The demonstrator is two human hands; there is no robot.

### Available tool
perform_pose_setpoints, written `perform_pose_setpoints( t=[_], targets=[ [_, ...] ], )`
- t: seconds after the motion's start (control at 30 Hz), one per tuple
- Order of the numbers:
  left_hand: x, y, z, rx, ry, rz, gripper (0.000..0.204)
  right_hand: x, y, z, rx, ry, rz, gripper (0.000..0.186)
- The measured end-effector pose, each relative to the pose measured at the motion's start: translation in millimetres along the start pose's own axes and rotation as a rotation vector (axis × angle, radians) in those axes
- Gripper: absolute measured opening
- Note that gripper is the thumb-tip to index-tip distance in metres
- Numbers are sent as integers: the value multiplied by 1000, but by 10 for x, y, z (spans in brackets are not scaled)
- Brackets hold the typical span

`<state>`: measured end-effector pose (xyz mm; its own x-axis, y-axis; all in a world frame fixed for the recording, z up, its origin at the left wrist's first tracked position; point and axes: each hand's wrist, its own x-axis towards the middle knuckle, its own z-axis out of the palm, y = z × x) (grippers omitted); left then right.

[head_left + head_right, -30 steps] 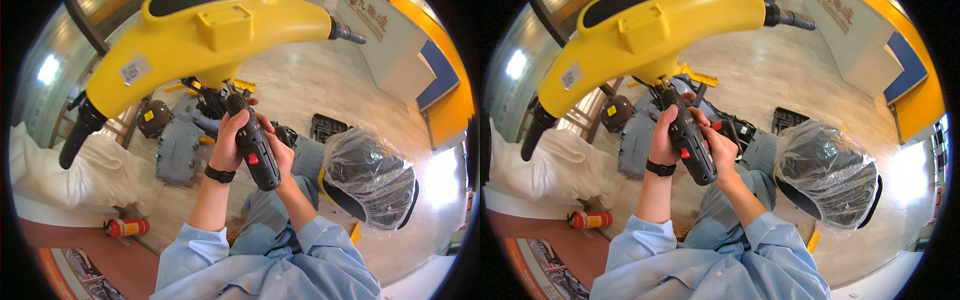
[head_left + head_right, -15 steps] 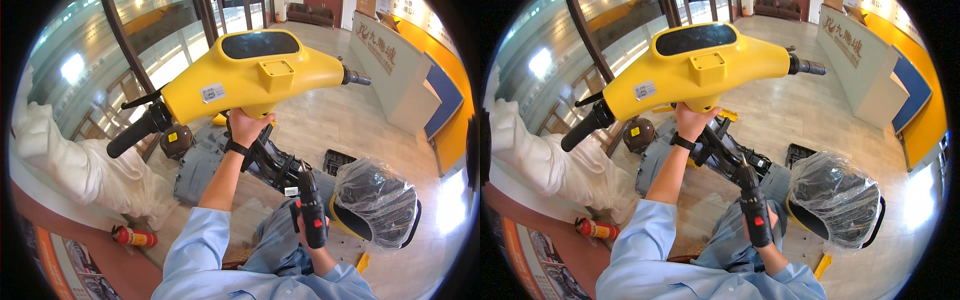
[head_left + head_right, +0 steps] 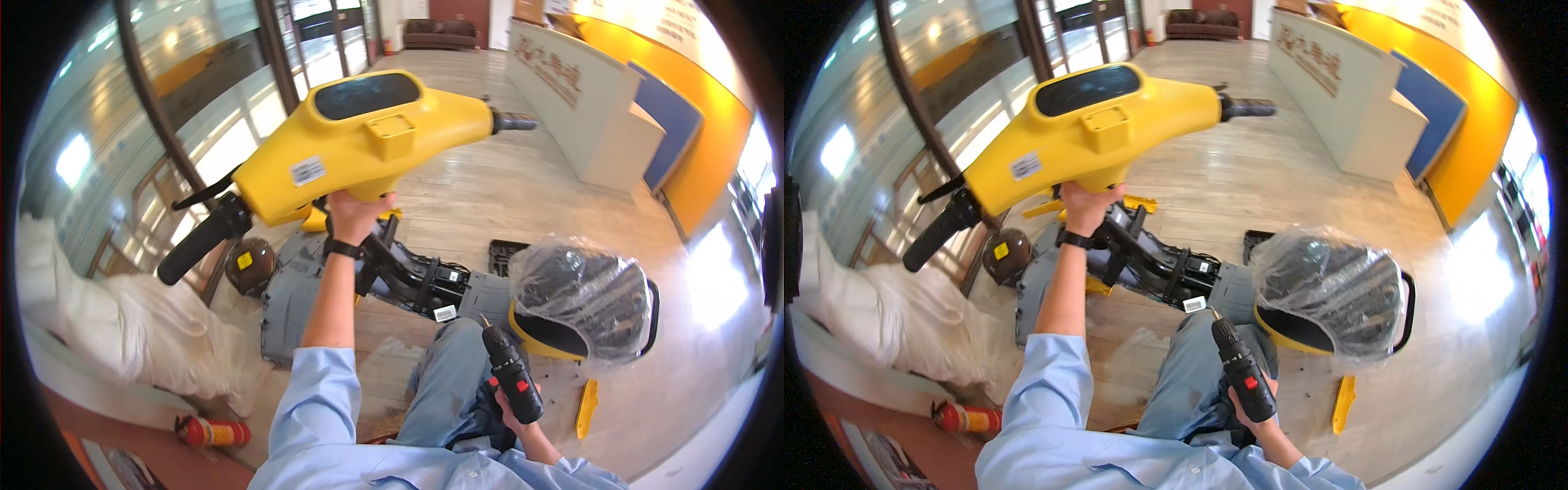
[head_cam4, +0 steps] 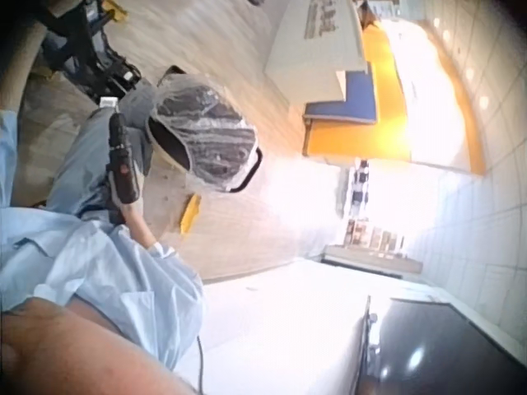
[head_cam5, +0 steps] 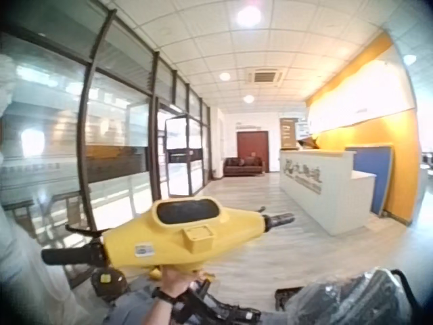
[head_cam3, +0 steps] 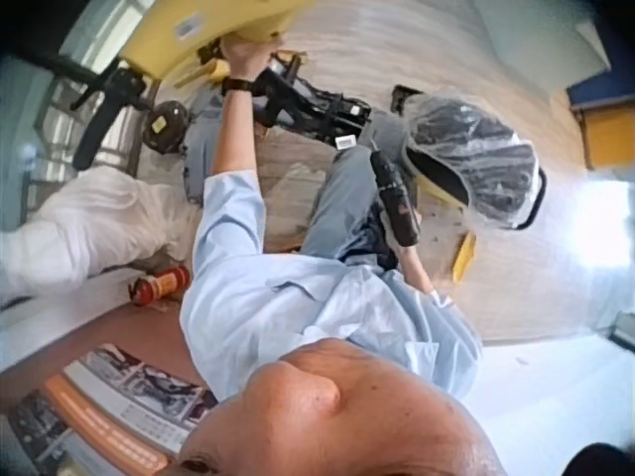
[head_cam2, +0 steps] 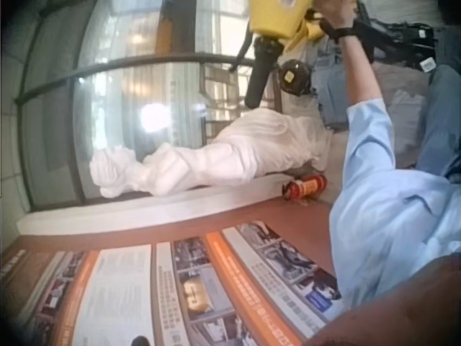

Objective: Repairing a motor scooter by screwing in components using an electric drill.

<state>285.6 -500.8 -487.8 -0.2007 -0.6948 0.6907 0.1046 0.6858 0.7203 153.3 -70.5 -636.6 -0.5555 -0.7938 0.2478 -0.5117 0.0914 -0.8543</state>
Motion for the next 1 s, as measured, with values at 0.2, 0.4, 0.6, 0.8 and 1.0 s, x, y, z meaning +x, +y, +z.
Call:
perform_pose_setpoints(
  t=[0.2,0.4,0.6,0.8,1.0],
  targets=[
    [-56,-27,94,-13,154,139,47,-331,-29,-248,-174,106,-9,30],
    [43,-82,15,47,-12,35,61,-589,23,-709,-15,75,-141,27],
    [-56,-127,102,70,148,83,82,-1011,333,-1405,82,16,-92,26],
    [-121,-283,56,194,111,27,88,-1543,896,-2017,605,125,88,41],
    [-1225,-288,299,375,111,-34,65,-2166,1347,-2558,900,216,366,31]
  ],
)
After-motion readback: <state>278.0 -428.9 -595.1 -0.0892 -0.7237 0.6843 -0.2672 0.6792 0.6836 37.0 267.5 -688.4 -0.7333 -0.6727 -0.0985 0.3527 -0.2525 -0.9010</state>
